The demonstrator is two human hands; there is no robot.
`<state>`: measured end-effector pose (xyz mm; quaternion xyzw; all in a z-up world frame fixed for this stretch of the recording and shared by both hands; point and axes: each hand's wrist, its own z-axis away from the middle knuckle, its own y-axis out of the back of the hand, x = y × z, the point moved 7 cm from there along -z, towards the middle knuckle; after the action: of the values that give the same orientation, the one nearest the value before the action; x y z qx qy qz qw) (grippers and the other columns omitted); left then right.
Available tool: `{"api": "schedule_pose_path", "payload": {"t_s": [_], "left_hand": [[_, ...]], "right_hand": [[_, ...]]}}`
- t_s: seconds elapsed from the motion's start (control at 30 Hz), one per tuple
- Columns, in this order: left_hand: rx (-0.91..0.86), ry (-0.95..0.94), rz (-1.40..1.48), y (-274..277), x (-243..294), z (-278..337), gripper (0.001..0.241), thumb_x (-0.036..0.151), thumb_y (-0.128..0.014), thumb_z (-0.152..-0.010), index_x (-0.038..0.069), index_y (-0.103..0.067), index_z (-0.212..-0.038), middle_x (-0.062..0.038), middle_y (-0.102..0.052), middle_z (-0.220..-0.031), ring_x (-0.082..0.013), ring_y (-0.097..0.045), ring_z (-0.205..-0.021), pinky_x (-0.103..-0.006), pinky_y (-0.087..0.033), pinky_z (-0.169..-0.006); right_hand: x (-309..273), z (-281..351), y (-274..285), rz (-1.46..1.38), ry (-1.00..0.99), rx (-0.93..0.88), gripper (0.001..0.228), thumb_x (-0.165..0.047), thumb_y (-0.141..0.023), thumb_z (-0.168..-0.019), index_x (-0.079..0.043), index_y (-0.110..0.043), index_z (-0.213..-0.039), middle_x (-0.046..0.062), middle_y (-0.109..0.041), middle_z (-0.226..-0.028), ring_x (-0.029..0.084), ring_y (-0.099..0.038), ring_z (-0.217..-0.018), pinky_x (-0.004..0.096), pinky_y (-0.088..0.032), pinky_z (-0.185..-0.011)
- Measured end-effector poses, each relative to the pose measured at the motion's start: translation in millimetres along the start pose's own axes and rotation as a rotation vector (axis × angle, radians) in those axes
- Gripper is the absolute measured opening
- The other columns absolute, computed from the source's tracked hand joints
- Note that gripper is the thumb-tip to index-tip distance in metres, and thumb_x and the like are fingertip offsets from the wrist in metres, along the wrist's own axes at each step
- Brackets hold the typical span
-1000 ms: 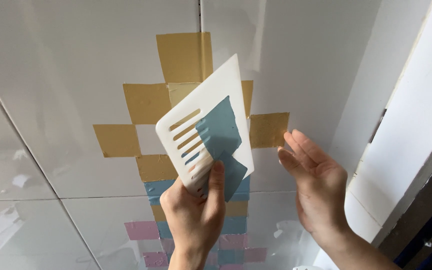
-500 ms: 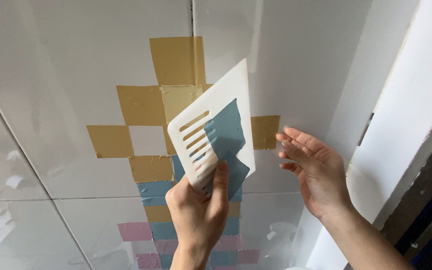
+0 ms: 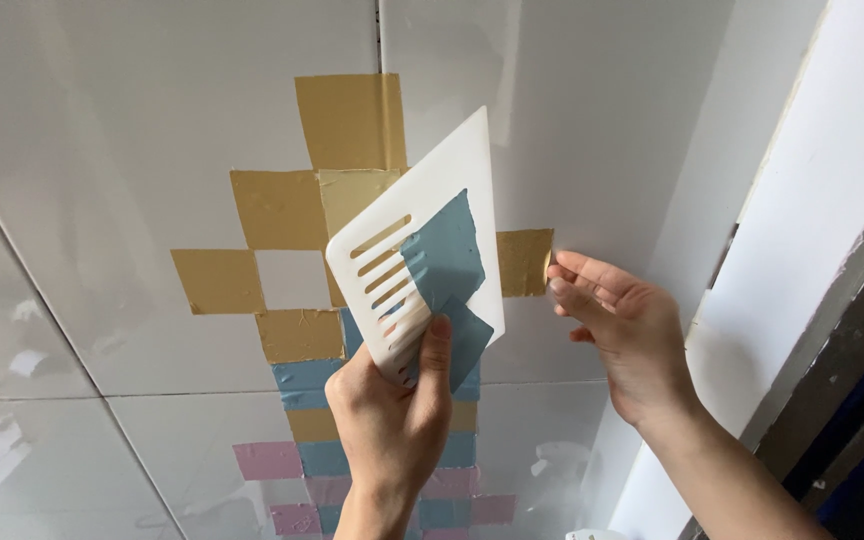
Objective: Applying small square stickers to a tiled wall to create a pixelated pattern using a squeegee tool.
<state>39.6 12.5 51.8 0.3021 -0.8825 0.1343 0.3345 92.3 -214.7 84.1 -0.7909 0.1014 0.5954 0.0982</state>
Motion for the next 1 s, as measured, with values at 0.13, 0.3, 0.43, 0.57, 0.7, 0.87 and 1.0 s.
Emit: {"api": "schedule_pose_path", "payload": {"t_s": [0.13,0.3,0.43,0.57,0.7,0.87,1.0], "left_hand": [[-0.006,0.029,-0.019,1,2,-3,0.052,0.033,-0.073,-0.093,0.012,-0.041,-0.059,0.004,-0.034,-0.05,-0.0131,-0.027,-0.051,-0.0319,-0.027,-0.045],[-0.008,-0.034,-0.054,-2,7,-6,0.053,0.034,-0.072,-0.093,0.012,-0.038,-0.059,0.004,-0.029,-0.049,-0.0142,-0.023,-0.052,-0.0331,-0.026,-0.045],[-0.021,-0.117,-0.087,0,10,-10,0.047,0.034,-0.071,-0.094,0.011,-0.046,-0.061,0.002,-0.034,-0.052,-0.0148,-0.024,-0.052,-0.0336,-0.026,-0.044],[-0.018,-0.106,-0.111,7,1,-12,0.052,0.032,-0.074,-0.093,0.01,-0.042,-0.059,0.002,-0.033,-0.051,-0.013,-0.024,-0.05,-0.0334,-0.024,-0.043],[-0.042,-0.065,-0.148,17,-13,-10,0.05,0.036,-0.071,-0.093,0.011,-0.046,-0.057,0.004,-0.037,-0.048,-0.0121,-0.029,-0.046,-0.0319,-0.027,-0.042],[-0.026,0.026,-0.204,25,-38,-5,0.053,0.041,-0.071,-0.092,0.009,-0.047,-0.058,0.002,-0.039,-0.047,-0.014,-0.03,-0.047,-0.0332,-0.028,-0.043],[-0.049,0.041,-0.201,25,-38,-5,0.044,0.042,-0.071,-0.091,0.008,-0.061,-0.064,0.0,-0.049,-0.049,-0.0156,-0.035,-0.047,-0.0342,-0.032,-0.043]], "right_hand": [[-7,-2,0,0.179,0.093,-0.001,0.058,-0.04,-0.075,-0.076,-0.013,-0.078,-0.127,-0.002,-0.076,-0.09,0.008,-0.064,-0.091,0.026,-0.042,-0.065],[-20,3,-1,0.24,0.087,0.021,0.045,-0.033,-0.075,-0.082,-0.012,-0.079,-0.122,0.004,-0.082,-0.099,0.009,-0.069,-0.089,0.024,-0.044,-0.066],[-22,-2,-2,0.444,0.248,0.032,0.026,-0.036,-0.075,-0.083,-0.018,-0.082,-0.101,-0.004,-0.081,-0.101,0.011,-0.072,-0.088,0.023,-0.054,-0.074],[-28,5,-6,0.672,0.959,0.194,0.02,-0.018,-0.067,-0.099,-0.019,-0.075,-0.08,-0.006,-0.047,-0.059,0.013,-0.068,-0.078,0.03,-0.048,-0.066],[-37,14,-7,0.594,1.102,0.246,0.005,-0.007,-0.076,-0.093,-0.009,-0.074,-0.09,0.002,-0.073,-0.086,0.016,-0.063,-0.074,0.03,-0.058,-0.072],[-32,4,-13,0.488,0.974,0.189,0.019,-0.009,-0.08,-0.093,-0.001,-0.072,-0.107,0.006,-0.074,-0.086,0.015,-0.071,-0.078,0.027,-0.06,-0.072],[-30,-10,-10,0.539,0.783,0.217,0.014,-0.02,-0.085,-0.088,-0.01,-0.076,-0.09,0.0,-0.074,-0.074,0.007,-0.068,-0.066,0.022,-0.053,-0.066]]}}
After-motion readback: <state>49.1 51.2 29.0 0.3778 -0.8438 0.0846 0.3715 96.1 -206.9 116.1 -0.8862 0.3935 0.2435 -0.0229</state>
